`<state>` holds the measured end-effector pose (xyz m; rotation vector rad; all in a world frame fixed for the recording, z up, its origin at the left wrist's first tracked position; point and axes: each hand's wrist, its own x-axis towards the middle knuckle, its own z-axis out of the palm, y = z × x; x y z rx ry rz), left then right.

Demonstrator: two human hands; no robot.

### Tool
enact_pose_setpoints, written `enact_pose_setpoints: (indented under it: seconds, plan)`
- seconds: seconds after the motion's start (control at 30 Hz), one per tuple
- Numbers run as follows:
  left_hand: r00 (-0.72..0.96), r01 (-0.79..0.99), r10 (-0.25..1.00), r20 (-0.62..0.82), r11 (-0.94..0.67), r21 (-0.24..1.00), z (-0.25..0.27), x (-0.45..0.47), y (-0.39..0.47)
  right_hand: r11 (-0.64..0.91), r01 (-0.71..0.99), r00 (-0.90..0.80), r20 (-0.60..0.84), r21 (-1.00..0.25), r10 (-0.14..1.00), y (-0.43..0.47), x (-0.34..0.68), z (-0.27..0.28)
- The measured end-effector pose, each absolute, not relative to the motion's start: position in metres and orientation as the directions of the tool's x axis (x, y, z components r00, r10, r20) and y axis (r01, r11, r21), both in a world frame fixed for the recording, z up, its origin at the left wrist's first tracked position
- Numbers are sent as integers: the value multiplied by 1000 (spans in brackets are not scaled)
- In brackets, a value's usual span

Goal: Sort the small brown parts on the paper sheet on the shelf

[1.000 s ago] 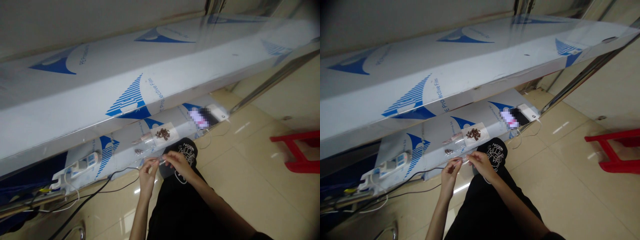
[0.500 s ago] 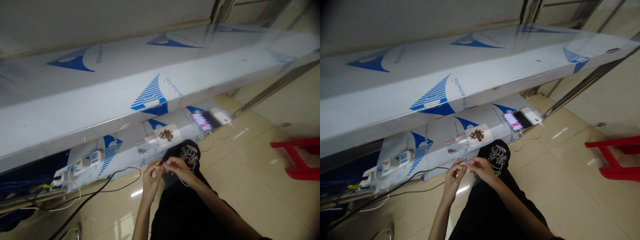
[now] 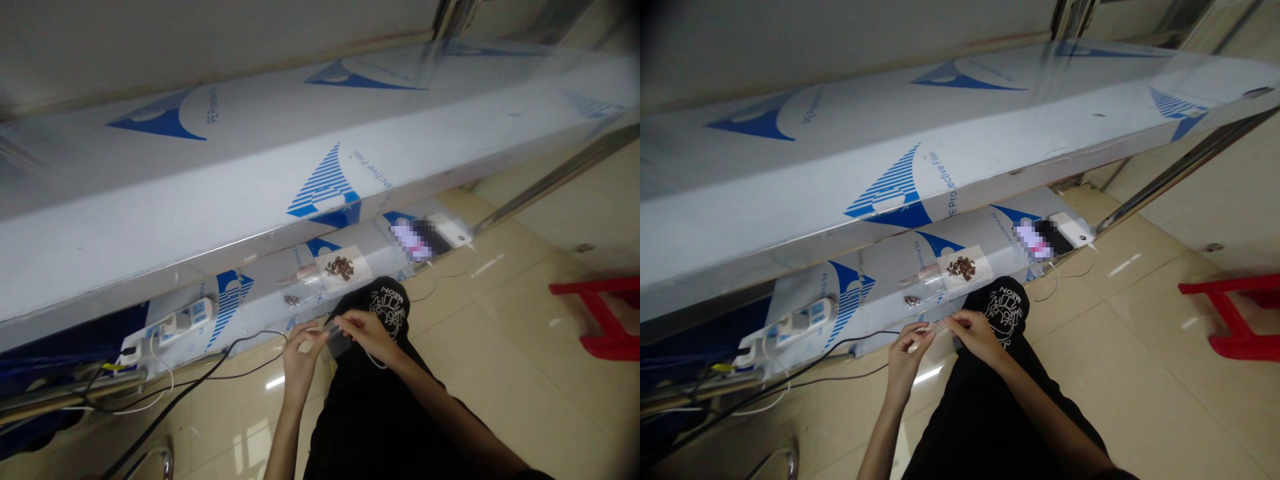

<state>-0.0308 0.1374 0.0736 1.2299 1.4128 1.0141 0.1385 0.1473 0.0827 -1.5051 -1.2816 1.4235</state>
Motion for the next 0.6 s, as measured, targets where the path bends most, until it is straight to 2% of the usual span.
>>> enact_pose_setpoints:
  seconds: [0.1, 0.27, 0.4, 0.6]
  plan:
    - [-77, 150, 987, -139, 150, 977, 73, -28, 137, -250, 214, -39, -264, -944, 964, 157, 135, 86]
    - [-87, 112, 984, -157, 166, 980, 74, -25, 137, -198, 235, -108, -228, -952, 968, 164, 131, 85]
    - [-85, 163, 989, -121, 134, 978, 72, -28, 139, -173, 281, -110, -210, -944, 971, 162, 125, 85]
    - [-104, 251, 994, -37, 62, 966, 69, -36, 138, -222, 236, -108, -252, -946, 962, 159, 111, 85]
